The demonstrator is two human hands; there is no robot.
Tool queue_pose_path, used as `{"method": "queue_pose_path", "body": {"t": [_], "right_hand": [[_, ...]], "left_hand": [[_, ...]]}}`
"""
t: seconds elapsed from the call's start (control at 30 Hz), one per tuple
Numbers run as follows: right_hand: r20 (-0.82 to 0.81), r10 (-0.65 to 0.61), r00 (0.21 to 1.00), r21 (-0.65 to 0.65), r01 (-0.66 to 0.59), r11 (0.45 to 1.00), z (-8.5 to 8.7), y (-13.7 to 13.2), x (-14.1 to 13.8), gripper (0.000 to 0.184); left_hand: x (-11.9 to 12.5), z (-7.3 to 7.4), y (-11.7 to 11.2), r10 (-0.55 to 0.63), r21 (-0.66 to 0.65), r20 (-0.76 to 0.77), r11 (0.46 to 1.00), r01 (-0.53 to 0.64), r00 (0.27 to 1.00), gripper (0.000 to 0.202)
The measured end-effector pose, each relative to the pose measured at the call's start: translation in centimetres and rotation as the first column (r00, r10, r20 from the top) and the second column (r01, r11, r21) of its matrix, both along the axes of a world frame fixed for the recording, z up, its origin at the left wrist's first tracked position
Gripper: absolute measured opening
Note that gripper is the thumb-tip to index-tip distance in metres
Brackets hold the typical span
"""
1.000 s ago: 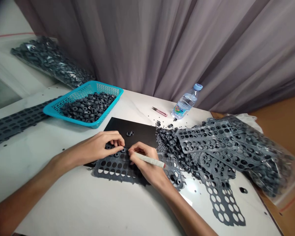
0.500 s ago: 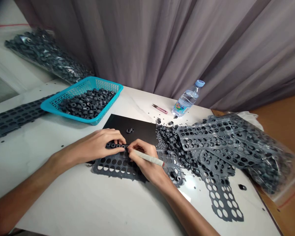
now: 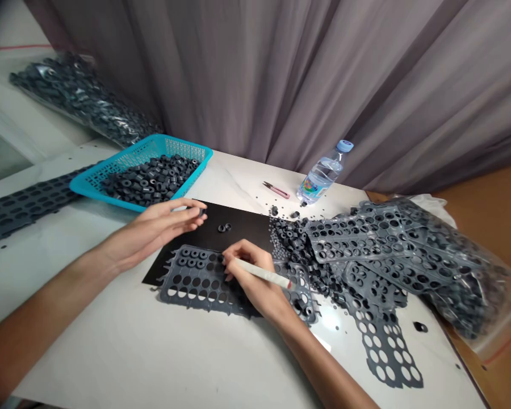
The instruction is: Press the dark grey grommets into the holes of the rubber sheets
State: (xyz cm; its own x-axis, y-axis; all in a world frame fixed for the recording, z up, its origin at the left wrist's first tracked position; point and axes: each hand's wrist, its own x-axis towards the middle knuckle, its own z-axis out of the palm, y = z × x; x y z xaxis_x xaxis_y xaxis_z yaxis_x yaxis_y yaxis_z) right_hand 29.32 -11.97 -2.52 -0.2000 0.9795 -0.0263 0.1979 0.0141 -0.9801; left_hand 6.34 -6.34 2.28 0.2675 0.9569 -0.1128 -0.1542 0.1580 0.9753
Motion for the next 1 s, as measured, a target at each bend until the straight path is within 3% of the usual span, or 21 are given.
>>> {"method": "queue_pose_path", "body": {"t": [0.1,0.27,1.0], "right_hand": [[-0.078,-0.047,0.996,-0.005,0.046,0.999,-0.4,0.3,0.2,0.017],[-0.038,-0.037,0.999,0.005,0.038,0.999,-0.5,0.3,0.2,0.012],[0.074,0.017,0.997,0.063,-0.021,0.998,-0.5,0.1,0.4,0.009]], "left_hand": [[0.7,-1.0,-0.4,-0.095,-0.098,0.054,0.990,0.100,0.994,0.028],[1.6,-1.8,-1.1,-0.177,-0.172,0.069,0.967,0.187,0.982,0.028],[1.8,-0.3,-1.5,-0.224,-0.179,0.114,0.954,0.241,0.968,0.025]]}}
